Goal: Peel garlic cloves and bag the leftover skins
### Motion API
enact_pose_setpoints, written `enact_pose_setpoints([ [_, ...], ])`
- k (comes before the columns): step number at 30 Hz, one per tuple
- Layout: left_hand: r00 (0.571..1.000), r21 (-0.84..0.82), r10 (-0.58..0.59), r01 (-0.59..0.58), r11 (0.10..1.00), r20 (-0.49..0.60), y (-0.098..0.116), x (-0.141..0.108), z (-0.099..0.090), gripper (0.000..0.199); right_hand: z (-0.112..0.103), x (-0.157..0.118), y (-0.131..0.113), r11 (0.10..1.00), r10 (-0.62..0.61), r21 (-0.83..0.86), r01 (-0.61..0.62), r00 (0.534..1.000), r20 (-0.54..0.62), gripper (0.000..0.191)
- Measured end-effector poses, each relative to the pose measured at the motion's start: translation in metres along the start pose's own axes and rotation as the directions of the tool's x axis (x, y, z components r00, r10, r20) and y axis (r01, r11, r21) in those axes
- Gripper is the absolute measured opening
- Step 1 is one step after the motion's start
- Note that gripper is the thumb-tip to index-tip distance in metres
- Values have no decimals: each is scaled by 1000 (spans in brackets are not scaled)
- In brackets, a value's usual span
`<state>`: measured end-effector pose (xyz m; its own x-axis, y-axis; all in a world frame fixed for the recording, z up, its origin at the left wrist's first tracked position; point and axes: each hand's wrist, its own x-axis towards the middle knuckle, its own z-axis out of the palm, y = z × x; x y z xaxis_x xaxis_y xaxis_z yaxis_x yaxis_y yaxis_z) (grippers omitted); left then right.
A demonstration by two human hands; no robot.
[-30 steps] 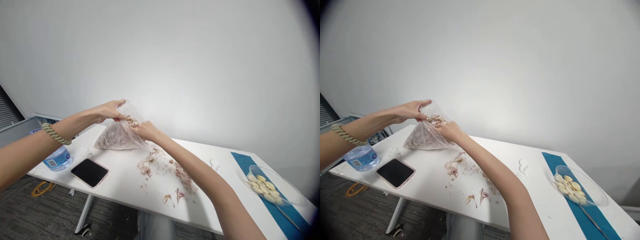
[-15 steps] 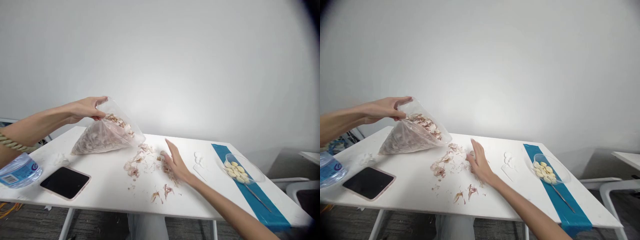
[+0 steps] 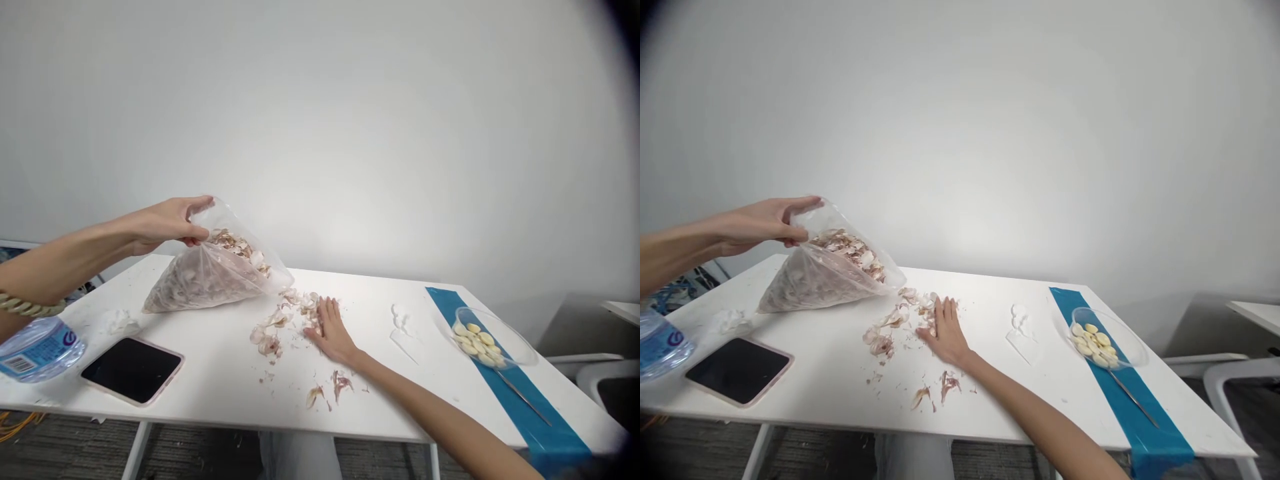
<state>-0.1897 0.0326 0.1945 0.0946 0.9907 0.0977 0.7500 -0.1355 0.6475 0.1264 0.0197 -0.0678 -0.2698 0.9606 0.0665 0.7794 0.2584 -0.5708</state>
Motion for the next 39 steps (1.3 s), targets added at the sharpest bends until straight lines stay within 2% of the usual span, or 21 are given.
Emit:
enact_pose_setpoints([
  [3,1000,3,4,-4,1000,-7,2,-2,-1,100,5,10,0,995,-55,82,58,998,-33,90],
  [6,1000,-5,-9,9,1000,-1,3,-5,-2,101,7,18,8,994,9,113,7,989,-145,87],
  [8,1000,-17,-8,8,1000,-2,3,-6,-2,99,6,28,11,992,21,127,-3,990,-138,91],
  [10,1000,-25,1,-1,1000,-7,1,-6,-1,97,4,41,6,993,-28,108,36,997,-74,95],
  [13,1000,-42,-4,3,999,-15,-2,-3,-3,98,1,64,-11,979,-193,-56,197,978,76,98],
  [16,999,-62,-29,28,998,-19,-4,0,-5,101,5,82,-25,903,-338,-190,386,910,241,95],
  [18,1000,-59,-23,22,998,-15,-5,0,-6,101,10,89,-30,842,-419,-234,487,862,286,88],
  [21,1000,-42,-15,15,999,-12,-5,-1,-6,100,18,92,-29,761,-518,-297,577,816,256,67],
  [24,1000,-42,-19,18,999,-24,-3,-4,-4,100,21,89,-26,729,-562,-320,605,796,225,45],
  [26,999,-42,-21,20,999,-30,-2,-4,-3,100,20,86,-25,706,-584,-327,628,778,233,37],
  [29,999,-27,-22,21,999,-26,-3,-4,-3,99,19,82,-23,684,-594,-340,645,763,254,36],
  [33,1000,-11,-1,0,1000,-16,-6,-2,-3,96,16,75,-17,690,-594,-345,637,770,232,31],
  [36,1000,-5,0,0,1000,-13,-5,-3,-3,97,4,70,-8,714,-613,-318,623,777,147,32],
  [39,1000,0,-12,12,1000,16,-1,-7,-2,100,-21,69,-5,746,-638,-260,613,770,-16,38],
])
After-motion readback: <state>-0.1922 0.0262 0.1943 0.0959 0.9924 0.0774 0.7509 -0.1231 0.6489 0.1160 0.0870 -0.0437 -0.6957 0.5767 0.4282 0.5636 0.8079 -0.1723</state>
